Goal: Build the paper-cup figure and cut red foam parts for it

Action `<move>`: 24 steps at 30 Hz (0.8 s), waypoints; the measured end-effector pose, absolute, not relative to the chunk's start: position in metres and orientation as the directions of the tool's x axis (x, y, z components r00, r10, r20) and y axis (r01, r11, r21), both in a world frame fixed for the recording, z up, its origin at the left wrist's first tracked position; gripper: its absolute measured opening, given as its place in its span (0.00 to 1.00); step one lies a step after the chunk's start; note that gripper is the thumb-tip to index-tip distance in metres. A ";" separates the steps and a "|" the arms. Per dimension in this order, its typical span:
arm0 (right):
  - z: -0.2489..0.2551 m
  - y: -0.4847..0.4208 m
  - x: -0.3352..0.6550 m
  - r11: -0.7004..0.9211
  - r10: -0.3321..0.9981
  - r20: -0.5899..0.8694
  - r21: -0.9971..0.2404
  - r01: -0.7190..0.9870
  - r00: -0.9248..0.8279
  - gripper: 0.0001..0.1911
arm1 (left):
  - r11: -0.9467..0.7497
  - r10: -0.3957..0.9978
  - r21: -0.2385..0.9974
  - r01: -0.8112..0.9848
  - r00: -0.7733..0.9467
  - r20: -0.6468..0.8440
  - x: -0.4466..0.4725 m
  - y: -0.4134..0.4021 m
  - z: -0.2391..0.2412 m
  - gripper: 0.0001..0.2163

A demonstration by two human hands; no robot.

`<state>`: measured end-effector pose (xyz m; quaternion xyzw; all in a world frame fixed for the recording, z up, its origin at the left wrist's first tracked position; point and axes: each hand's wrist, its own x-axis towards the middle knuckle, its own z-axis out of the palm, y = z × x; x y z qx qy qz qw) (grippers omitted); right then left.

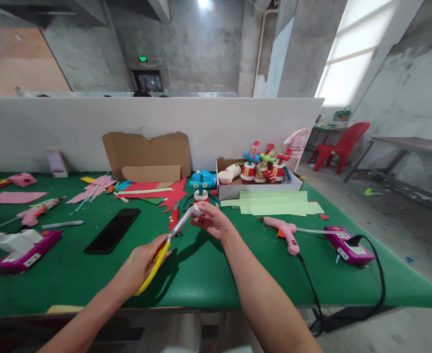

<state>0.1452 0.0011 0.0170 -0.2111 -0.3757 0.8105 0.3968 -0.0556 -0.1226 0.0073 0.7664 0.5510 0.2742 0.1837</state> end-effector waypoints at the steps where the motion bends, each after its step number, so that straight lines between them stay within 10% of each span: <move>1: 0.017 0.001 0.145 -0.402 0.803 -0.042 -0.776 -0.487 -0.595 0.15 | -0.323 0.946 0.583 0.746 0.241 0.216 -0.056 -0.122 0.007 0.14; 24: 0.016 -0.001 0.140 -0.374 0.813 -0.013 -0.778 -0.505 -0.582 0.14 | -0.310 0.950 0.497 0.811 0.238 0.204 -0.061 -0.123 0.003 0.16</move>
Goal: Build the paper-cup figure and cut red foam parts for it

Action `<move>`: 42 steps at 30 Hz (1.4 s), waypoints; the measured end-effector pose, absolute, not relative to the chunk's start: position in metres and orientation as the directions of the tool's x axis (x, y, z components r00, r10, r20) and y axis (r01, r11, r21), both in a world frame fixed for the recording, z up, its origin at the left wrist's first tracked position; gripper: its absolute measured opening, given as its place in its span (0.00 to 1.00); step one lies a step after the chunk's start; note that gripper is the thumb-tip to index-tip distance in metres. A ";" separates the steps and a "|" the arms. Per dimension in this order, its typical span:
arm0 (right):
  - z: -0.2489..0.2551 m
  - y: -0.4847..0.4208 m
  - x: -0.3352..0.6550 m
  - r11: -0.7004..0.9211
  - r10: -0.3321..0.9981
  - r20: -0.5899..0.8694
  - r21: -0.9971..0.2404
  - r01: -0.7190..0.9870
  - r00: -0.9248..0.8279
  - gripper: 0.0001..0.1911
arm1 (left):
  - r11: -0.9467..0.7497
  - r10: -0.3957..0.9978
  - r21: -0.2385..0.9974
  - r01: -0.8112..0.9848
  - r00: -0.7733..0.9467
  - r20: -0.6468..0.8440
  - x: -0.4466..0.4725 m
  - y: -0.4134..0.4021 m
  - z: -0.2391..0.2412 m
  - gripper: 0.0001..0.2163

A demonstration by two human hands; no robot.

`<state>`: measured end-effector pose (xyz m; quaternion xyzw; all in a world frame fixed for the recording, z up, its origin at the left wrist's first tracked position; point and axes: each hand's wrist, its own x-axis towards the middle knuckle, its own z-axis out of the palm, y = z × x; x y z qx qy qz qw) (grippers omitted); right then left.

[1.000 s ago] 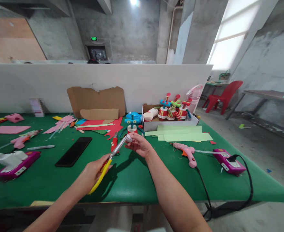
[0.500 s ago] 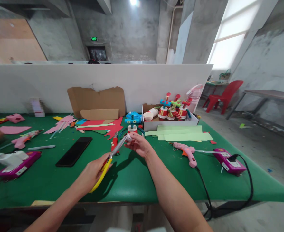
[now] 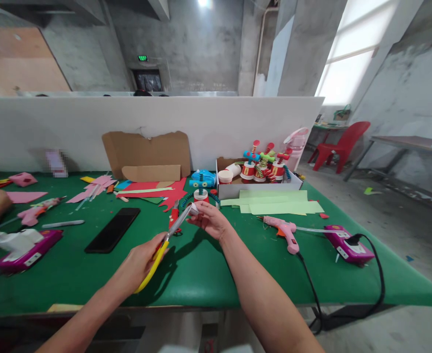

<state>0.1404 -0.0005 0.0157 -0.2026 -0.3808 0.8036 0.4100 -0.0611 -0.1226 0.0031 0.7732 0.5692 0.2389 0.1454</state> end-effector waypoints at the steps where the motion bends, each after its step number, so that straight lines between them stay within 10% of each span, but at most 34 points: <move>1: 0.016 -0.001 0.140 -0.376 0.813 -0.013 -0.775 -0.507 -0.582 0.14 | -0.309 0.950 0.500 0.809 0.236 0.206 -0.061 -0.123 0.003 0.15; 42: 0.018 -0.002 0.139 -0.358 0.836 0.037 -0.720 -0.595 -0.548 0.13 | -0.210 0.946 0.701 0.681 -0.039 0.321 -0.058 -0.126 0.022 0.17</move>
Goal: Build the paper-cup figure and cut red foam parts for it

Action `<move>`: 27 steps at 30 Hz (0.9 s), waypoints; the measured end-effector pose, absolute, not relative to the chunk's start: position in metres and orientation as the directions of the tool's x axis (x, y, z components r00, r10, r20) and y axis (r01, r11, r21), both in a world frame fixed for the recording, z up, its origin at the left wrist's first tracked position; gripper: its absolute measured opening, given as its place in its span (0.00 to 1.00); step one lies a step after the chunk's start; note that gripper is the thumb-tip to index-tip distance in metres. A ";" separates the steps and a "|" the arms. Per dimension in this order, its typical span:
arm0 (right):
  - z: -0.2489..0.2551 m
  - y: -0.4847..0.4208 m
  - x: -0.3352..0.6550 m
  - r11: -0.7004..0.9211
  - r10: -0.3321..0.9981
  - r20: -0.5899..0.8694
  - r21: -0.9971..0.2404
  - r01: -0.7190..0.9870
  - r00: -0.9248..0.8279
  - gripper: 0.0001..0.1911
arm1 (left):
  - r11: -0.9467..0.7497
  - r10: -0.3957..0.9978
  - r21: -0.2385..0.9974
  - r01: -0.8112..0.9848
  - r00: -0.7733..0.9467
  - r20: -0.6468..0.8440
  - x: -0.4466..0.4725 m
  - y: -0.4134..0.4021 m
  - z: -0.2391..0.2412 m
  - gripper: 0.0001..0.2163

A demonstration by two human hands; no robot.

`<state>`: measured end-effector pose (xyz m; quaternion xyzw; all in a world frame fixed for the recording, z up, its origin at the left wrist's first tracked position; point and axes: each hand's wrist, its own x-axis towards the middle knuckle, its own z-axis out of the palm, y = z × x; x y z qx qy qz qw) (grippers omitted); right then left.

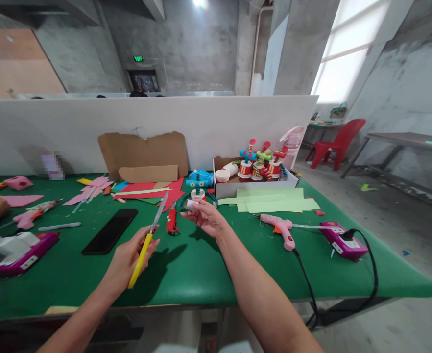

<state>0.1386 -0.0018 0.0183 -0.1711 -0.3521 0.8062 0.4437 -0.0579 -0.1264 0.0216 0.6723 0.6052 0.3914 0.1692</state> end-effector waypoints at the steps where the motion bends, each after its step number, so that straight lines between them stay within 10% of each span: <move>1: 0.018 -0.001 0.138 -0.336 0.847 0.044 -0.729 -0.597 -0.530 0.13 | -0.225 0.943 0.686 0.692 -0.022 0.331 -0.057 -0.126 0.020 0.17; 27: 0.011 0.002 0.127 0.096 0.919 0.217 -0.932 -0.350 -0.328 0.19 | -0.221 0.962 0.596 0.772 0.074 0.262 -0.061 -0.128 0.015 0.16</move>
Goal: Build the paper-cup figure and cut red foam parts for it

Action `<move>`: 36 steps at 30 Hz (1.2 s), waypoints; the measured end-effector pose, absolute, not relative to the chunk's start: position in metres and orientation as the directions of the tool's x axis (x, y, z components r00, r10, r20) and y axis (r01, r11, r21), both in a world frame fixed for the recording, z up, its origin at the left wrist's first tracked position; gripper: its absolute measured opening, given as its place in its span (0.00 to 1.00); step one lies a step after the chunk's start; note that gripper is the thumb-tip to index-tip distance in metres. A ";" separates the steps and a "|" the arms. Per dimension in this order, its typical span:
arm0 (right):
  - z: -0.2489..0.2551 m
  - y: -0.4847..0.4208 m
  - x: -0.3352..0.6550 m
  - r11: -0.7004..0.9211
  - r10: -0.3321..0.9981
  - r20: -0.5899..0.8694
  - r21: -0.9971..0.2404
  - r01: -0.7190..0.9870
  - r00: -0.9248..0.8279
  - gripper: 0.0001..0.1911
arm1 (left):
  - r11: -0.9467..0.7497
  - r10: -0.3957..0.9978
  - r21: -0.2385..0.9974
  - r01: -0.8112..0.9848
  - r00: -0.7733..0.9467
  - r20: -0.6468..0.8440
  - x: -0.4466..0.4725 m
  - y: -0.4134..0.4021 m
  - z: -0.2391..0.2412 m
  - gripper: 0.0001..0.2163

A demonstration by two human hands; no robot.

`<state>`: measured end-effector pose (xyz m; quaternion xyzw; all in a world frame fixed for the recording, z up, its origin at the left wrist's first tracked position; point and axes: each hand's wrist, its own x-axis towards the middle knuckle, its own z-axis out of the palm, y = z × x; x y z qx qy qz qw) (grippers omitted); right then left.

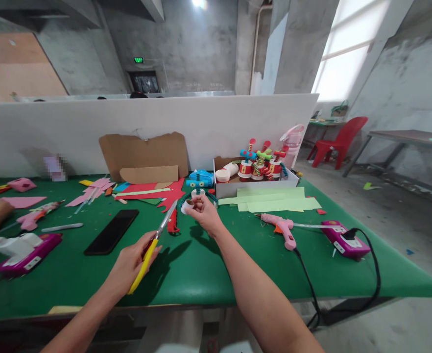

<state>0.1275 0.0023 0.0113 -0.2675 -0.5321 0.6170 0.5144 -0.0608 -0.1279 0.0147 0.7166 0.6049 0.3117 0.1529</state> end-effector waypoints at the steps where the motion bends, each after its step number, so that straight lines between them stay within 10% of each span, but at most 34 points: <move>1: 0.011 0.002 0.127 0.126 0.916 0.237 -0.936 -0.330 -0.322 0.19 | -0.215 0.966 0.593 0.776 0.080 0.245 -0.061 -0.128 0.015 0.16; 13: 0.007 0.006 0.128 0.467 0.846 0.469 -0.881 -0.072 -0.256 0.16 | -0.152 0.986 0.407 0.901 0.112 0.122 -0.069 -0.130 0.013 0.15; 36: 0.015 -0.003 0.125 0.448 0.861 0.460 -0.888 -0.102 -0.217 0.15 | -0.189 0.981 0.445 0.875 0.144 0.134 -0.054 -0.127 0.013 0.15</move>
